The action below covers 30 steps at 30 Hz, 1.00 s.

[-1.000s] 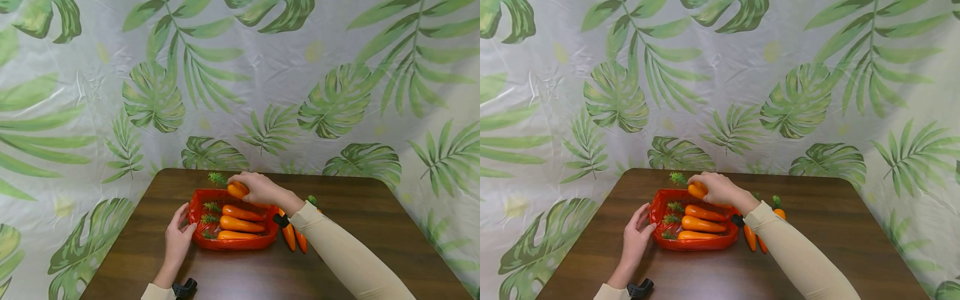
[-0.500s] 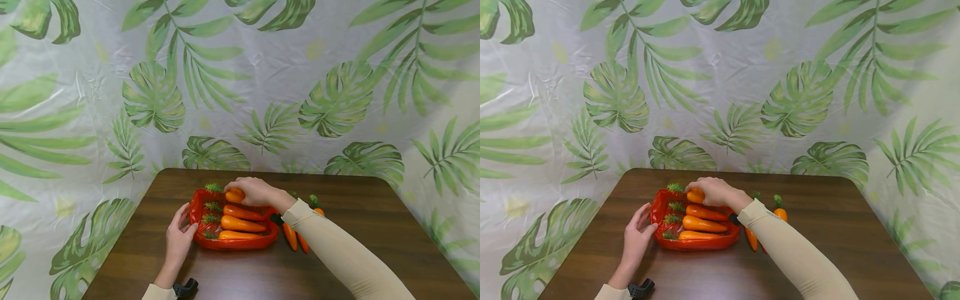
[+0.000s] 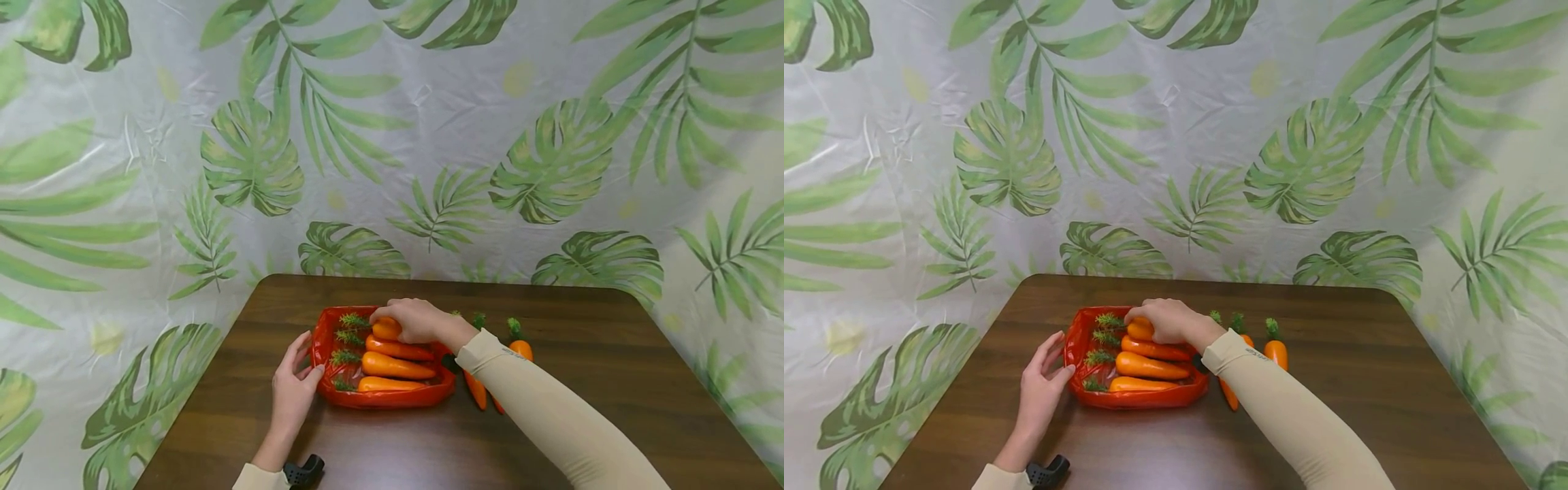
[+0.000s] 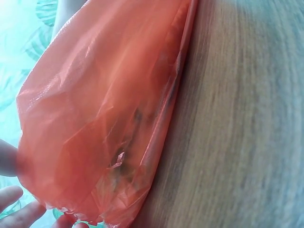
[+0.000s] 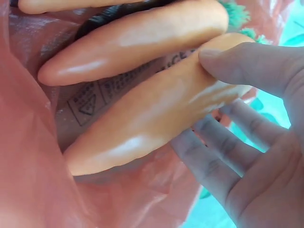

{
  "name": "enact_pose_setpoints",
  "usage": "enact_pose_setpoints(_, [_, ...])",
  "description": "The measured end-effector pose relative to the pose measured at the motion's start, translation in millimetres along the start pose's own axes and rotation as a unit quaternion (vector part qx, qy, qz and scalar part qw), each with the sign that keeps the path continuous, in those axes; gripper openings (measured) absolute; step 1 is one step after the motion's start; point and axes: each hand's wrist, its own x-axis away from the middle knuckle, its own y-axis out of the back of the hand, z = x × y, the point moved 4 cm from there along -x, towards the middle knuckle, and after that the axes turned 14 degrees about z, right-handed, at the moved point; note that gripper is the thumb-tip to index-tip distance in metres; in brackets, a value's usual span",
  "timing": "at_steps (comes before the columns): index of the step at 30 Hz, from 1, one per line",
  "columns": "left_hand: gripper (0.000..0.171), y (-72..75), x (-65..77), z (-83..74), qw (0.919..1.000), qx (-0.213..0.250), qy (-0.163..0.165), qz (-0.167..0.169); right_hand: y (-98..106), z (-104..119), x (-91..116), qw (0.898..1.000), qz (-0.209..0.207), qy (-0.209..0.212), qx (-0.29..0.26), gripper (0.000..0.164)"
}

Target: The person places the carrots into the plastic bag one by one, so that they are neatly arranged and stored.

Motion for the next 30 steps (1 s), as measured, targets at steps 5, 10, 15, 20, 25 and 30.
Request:
enact_pose_setpoints(5, [0.064, -1.1, -0.1, 0.0, 1.0000, -0.002, -0.002, -0.003, -3, -2, -4, 1.000, -0.003, -0.007, 0.004, 0.056])
enact_pose_setpoints(10, [0.064, -1.4, 0.0, -0.1, 1.0000, 0.000, -0.003, -0.003, -7, -1, -6, 1.000, -0.005, -0.001, 0.010, 0.055])
enact_pose_setpoints(15, [0.064, -0.9, -0.6, 0.5, 1.0000, 0.003, -0.004, 0.002, -10, -1, -11, 1.000, -0.004, -0.004, 0.018, 0.053])
enact_pose_setpoints(20, [0.063, -0.1, -1.4, 2.1, 1.0000, 0.008, 0.000, 0.004, -14, -2, -16, 1.000, -0.005, -0.010, 0.026, 0.053])
enact_pose_setpoints(25, [0.062, -0.4, -0.9, 1.8, 0.9999, 0.016, 0.003, 0.006, -20, -1, -20, 0.999, 0.011, -0.016, 0.038, 0.057])
enact_pose_setpoints(30, [0.063, -0.1, 0.0, 0.8, 0.9999, 0.006, 0.002, 0.007, -17, 2, -18, 0.999, 0.013, -0.019, 0.028, 0.056])
